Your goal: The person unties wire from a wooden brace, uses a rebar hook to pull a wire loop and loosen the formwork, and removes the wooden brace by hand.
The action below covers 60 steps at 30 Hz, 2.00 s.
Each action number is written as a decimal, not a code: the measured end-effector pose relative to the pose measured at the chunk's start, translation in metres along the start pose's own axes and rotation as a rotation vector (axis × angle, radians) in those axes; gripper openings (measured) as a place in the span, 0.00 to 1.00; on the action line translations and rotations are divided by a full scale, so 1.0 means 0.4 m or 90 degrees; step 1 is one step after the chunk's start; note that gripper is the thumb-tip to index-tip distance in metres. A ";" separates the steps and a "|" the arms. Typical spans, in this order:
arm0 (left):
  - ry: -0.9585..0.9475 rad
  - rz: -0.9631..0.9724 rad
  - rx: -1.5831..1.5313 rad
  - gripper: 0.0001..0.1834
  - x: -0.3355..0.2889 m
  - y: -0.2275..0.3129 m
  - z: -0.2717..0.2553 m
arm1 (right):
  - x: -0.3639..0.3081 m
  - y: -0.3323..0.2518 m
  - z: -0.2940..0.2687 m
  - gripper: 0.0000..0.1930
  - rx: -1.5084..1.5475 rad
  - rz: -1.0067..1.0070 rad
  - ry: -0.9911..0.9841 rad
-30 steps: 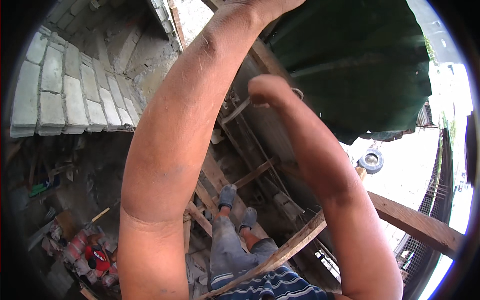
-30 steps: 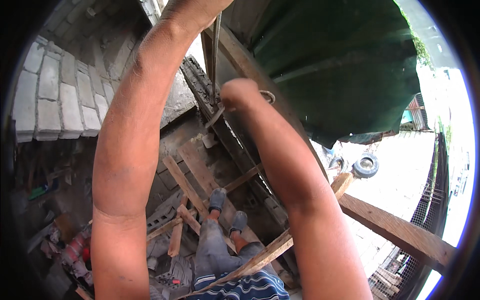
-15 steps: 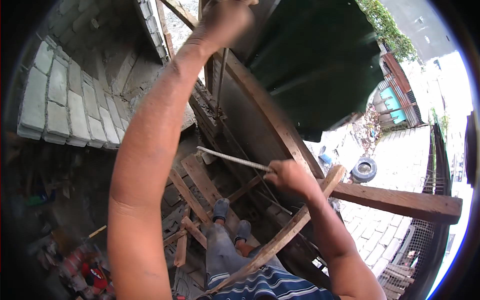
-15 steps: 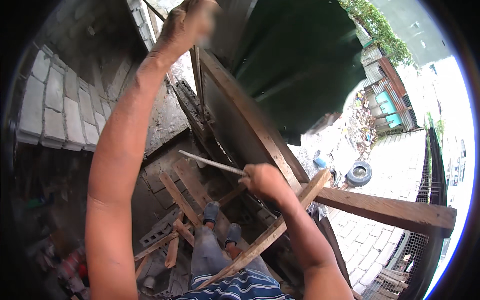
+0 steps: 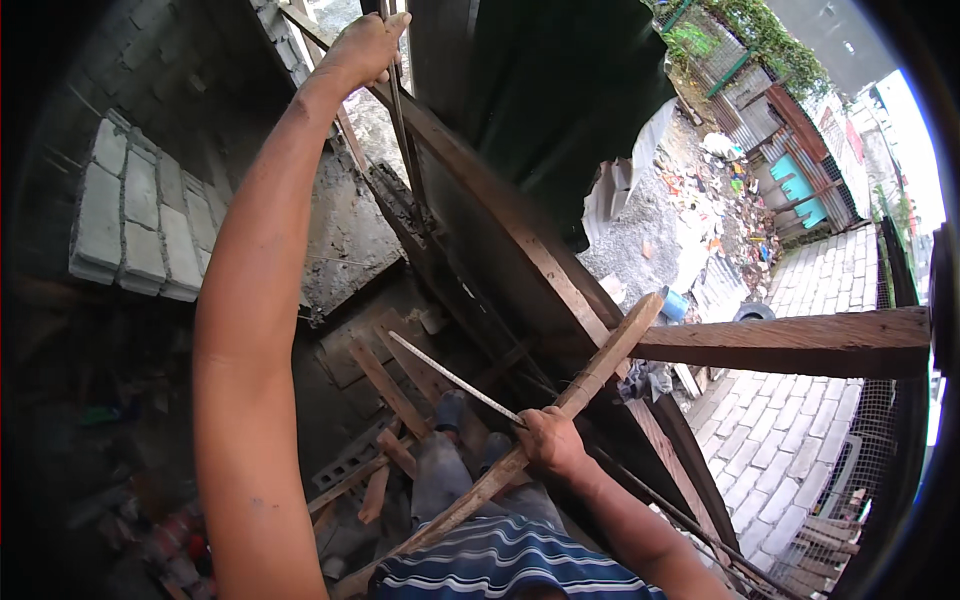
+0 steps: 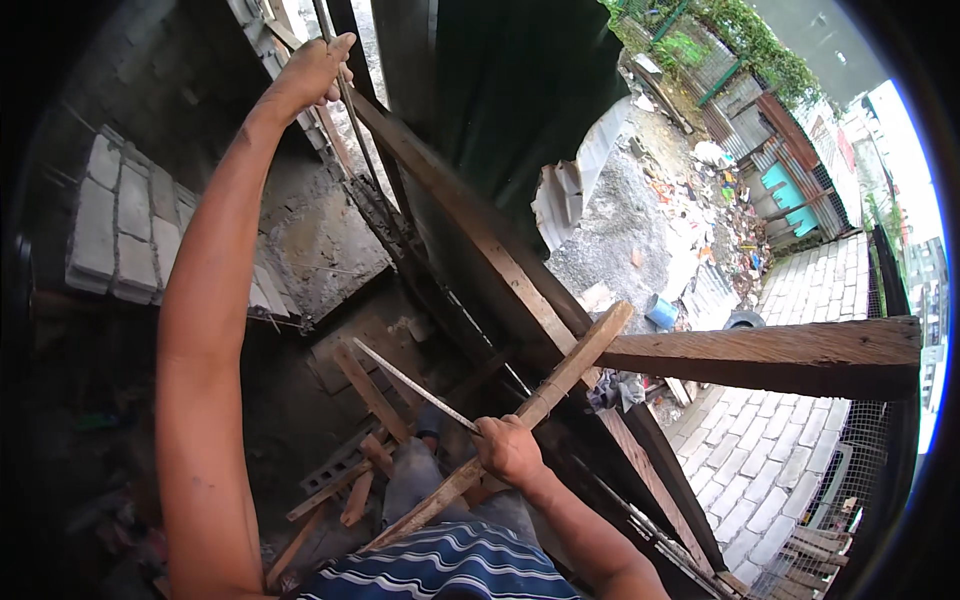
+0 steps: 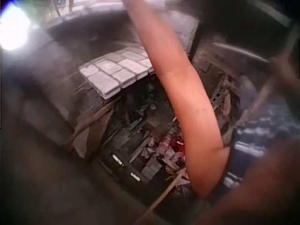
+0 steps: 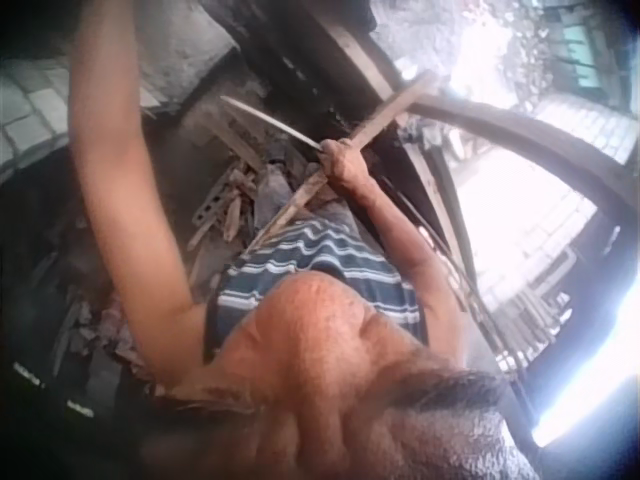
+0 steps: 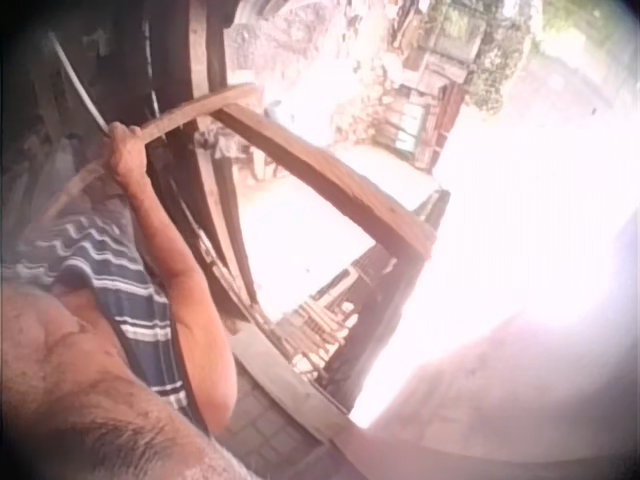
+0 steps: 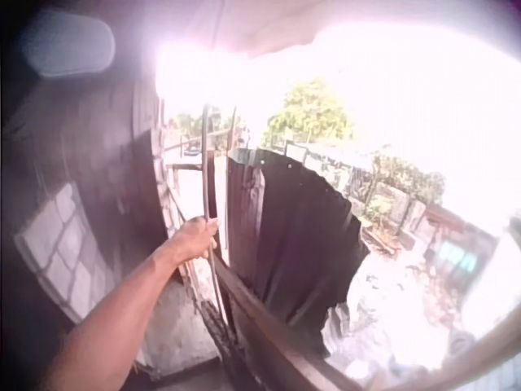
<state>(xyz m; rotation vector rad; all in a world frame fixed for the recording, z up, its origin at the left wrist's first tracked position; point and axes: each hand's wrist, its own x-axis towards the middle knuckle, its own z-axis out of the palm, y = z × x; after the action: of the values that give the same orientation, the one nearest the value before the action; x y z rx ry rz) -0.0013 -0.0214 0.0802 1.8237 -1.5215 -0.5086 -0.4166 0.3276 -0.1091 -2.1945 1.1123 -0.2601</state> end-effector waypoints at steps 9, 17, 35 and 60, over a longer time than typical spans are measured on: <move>0.002 -0.030 0.028 0.29 0.038 0.024 0.037 | -0.021 0.040 0.006 0.09 0.148 0.064 0.016; 0.039 0.069 0.175 0.33 0.111 -0.029 0.079 | -0.014 0.056 0.003 0.07 0.184 0.118 -0.004; -0.014 -0.027 0.204 0.31 -0.059 -0.001 -0.062 | -0.002 0.049 -0.012 0.08 0.147 0.113 0.002; 0.340 0.216 -0.475 0.35 0.057 0.171 -0.111 | 0.020 0.069 -0.002 0.08 0.132 0.014 0.106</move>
<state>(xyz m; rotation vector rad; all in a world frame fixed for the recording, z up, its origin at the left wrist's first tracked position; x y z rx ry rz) -0.0126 -0.0364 0.1628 0.9876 -1.0357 -0.3206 -0.4298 0.3092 -0.1271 -2.0044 1.1431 -0.5318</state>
